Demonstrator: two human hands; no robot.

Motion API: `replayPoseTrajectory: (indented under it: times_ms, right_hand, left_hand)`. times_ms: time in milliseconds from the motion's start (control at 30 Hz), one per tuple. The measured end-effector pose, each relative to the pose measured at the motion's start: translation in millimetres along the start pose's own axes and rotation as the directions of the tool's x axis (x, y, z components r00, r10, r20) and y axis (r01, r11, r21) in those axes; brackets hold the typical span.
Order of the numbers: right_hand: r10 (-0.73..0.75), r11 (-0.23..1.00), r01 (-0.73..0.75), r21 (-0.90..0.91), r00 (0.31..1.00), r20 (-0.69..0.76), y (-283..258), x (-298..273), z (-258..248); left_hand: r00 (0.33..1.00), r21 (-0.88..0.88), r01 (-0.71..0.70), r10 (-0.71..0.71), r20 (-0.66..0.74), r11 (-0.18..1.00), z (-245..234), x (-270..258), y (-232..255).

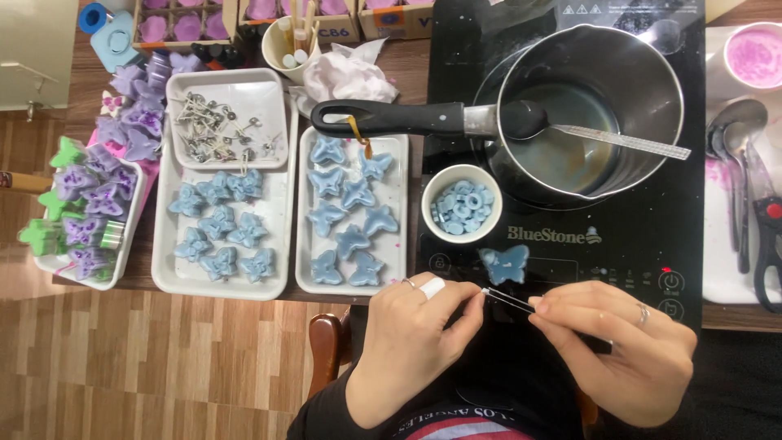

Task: The person finishes decorative butterfly-shaped candles at a workbench. They thread wicks through metal wick tabs, hold a butterfly candle and spoon melted wax from a pot on a hot plate over it, then use tweezers to trim and adjust the wick, placing finished candles back on trays.

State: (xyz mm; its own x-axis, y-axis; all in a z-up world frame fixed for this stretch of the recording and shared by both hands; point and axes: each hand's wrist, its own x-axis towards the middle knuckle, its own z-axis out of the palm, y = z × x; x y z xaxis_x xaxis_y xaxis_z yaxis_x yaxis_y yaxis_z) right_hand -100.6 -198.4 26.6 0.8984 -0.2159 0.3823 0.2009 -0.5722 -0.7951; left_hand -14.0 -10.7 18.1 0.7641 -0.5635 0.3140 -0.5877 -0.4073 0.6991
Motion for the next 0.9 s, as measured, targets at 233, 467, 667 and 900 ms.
replayPoseTrajectory:
  times_ms: [233,467,667,900]
  right_hand:
    - [0.057,0.998,-0.056,-0.008,0.997,0.06,18,3,-7]
    - [0.074,0.997,-0.075,0.004,0.993,0.092,35,8,-13]
    - [0.195,0.98,-0.197,0.036,0.979,0.056,43,4,-13]
    - [0.347,0.938,-0.347,0.016,0.938,0.016,43,0,-11]
  left_hand:
    - [0.998,0.009,-0.057,0.056,0.024,0.998,12,8,-5]
    - [0.998,-0.007,-0.012,0.012,0.058,1.0,24,15,-9]
    - [0.999,-0.037,0.003,-0.002,0.048,0.999,37,14,-13]
    - [1.0,-0.016,0.009,-0.009,-0.006,1.0,39,15,-7]
